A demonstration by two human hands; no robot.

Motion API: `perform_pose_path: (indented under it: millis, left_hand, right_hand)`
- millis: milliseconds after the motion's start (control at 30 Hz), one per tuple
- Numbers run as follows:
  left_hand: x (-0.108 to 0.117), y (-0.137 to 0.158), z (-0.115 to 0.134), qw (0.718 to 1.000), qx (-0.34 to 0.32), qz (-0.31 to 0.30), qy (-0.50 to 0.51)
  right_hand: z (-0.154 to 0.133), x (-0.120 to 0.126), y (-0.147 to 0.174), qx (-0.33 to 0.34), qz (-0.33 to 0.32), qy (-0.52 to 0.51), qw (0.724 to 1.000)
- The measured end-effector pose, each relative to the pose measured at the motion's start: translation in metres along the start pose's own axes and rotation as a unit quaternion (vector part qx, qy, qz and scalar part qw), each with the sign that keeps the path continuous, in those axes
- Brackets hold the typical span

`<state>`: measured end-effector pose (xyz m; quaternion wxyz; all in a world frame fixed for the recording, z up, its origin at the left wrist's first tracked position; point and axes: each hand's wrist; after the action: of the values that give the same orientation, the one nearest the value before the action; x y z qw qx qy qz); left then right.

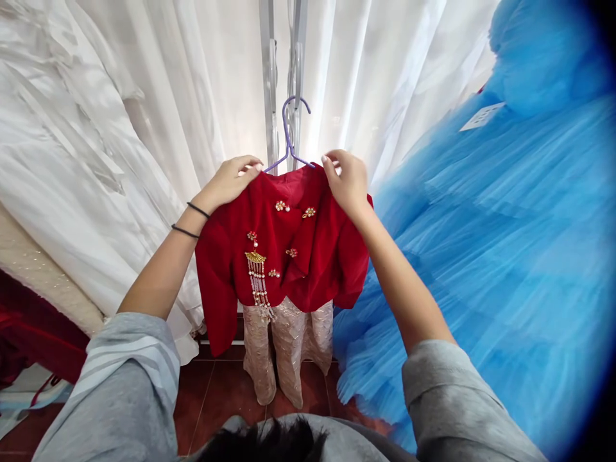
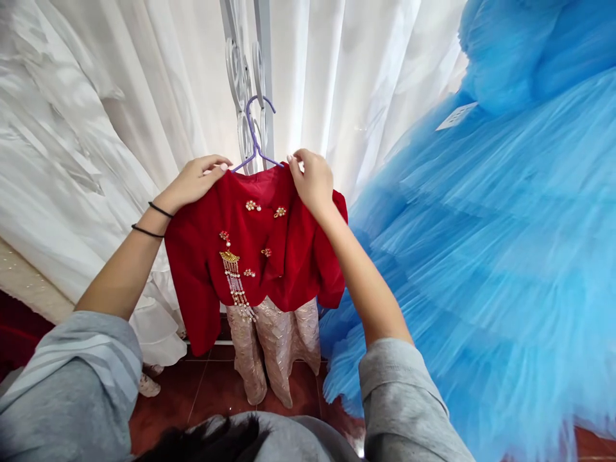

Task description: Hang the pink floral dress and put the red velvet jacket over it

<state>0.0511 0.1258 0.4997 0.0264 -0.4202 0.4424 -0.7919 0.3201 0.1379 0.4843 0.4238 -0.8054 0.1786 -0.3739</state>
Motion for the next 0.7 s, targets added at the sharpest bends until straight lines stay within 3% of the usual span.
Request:
perform_pose_path:
  millis: [33,100,167,267,333,400,500,567,633,700]
  left_hand:
    - [-0.001,0.006,0.008,0.998,-0.045,-0.005,-0.033]
    - [-0.008,0.015,0.021,0.986,-0.133,-0.029,-0.1]
    - [-0.018,0.02,0.03,0.967,-0.194,-0.051,-0.154]
    - [-0.033,0.021,0.033,0.954,-0.225,-0.065,-0.187]
    - [-0.039,0.018,0.033,0.956,-0.22,-0.052,-0.187]
    - [-0.041,0.015,0.034,0.961,-0.206,-0.026,-0.18]
    - [-0.044,0.015,0.038,0.969,-0.195,-0.01,-0.154]
    - [-0.05,0.024,0.044,0.976,-0.175,0.026,-0.131]
    - [-0.06,0.042,0.052,0.98,-0.136,0.078,-0.12]
    - [-0.074,0.068,0.058,0.982,-0.096,0.085,-0.137]
  right_hand:
    - [-0.008,0.001,0.019,-0.018,0.029,0.042,0.999]
    - [-0.022,-0.006,0.057,-0.064,0.02,0.131,0.989]
    - [-0.03,-0.016,0.088,-0.098,-0.048,0.197,0.974]
    - [-0.029,-0.022,0.11,-0.133,-0.131,0.213,0.959]
    - [-0.028,-0.015,0.111,-0.136,-0.136,0.13,0.973]
    - [-0.031,-0.009,0.109,-0.122,-0.103,-0.047,0.986]
    - [-0.04,-0.026,0.111,-0.097,-0.067,-0.3,0.947]
    - [-0.046,-0.055,0.124,-0.073,-0.09,-0.353,0.928]
    - [-0.049,-0.085,0.151,-0.033,-0.128,-0.34,0.931]
    - [-0.048,-0.104,0.192,0.006,-0.155,-0.31,0.938]
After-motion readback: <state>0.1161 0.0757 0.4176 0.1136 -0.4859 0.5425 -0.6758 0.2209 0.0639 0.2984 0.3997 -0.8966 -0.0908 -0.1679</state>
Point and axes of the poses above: each hand's wrist, its own y-axis away from the middle knuckle, its own x-axis out of the back of the hand, z = x × y, and after that the axes turned 2 degrees about -x, right-handed
